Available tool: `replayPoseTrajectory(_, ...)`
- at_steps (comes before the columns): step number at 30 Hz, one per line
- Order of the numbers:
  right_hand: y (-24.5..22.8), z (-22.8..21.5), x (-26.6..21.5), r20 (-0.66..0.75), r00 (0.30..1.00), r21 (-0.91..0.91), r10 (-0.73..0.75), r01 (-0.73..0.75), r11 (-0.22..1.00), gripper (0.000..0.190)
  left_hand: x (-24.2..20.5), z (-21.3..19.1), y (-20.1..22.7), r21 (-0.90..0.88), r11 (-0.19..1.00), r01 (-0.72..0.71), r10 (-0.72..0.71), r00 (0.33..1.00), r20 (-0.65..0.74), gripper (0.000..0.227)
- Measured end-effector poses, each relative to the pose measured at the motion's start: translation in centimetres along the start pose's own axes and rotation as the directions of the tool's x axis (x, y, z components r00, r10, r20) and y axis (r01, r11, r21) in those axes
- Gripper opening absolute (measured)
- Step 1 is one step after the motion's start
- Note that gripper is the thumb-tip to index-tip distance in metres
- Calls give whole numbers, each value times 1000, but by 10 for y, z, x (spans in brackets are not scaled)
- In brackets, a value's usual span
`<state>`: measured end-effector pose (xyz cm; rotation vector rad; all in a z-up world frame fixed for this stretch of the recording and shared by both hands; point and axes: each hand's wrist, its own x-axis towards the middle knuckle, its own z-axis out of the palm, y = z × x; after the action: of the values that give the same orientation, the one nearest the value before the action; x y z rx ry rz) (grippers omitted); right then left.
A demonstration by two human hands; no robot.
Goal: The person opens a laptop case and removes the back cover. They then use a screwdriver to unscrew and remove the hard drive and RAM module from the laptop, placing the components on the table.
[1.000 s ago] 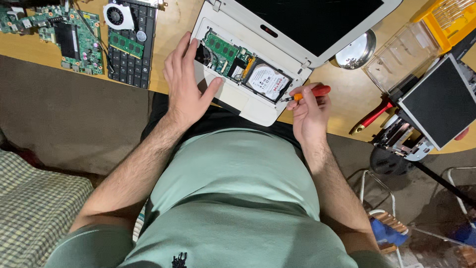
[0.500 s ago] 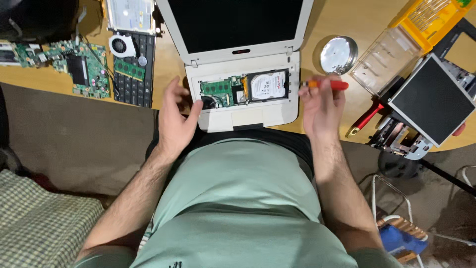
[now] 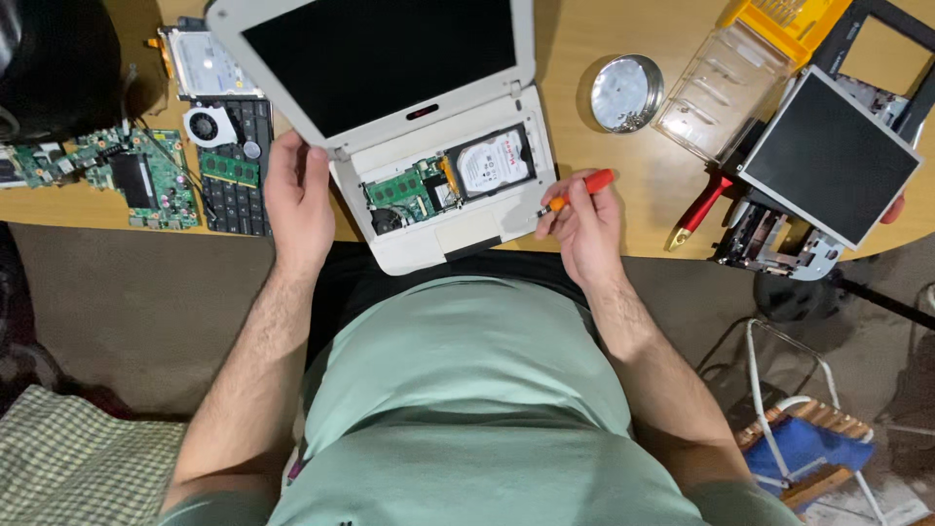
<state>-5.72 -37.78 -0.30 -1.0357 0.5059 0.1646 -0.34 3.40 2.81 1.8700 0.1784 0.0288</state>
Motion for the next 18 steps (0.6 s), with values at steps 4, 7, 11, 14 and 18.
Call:
replayPoseTrajectory(4, -2, 10, 27, 1, 999, -21, -54, 54, 998, 11, -19, -7, -8, 28, 999, 28, -26, 997, -76, 24)
replayPoseTrajectory(7, -1, 14, 54, 32, 994, -34, -101, 102, 994, 18, -37, -12, -11, 12, 993, 114, -111, 987, -114, 26)
replayPoseTrajectory(11, -3, 23, 86, 59, 985, -63, -162, 165, 984, 16, -58, -9, 1, -62, 968, 245, -252, 955, -159, 29)
replayPoseTrajectory(14, -16, 44, 95, 89, 976, -102, -196, 205, 973, 12, -66, -11, -4, -73, 951, 302, -310, 932, -188, 24)
replayPoseTrajectory(18, -18, 59, 105, 138, 959, -157, -248, 268, 950, 7, -79, -7, -20, -134, 930, 343, -365, 906, -215, 20)
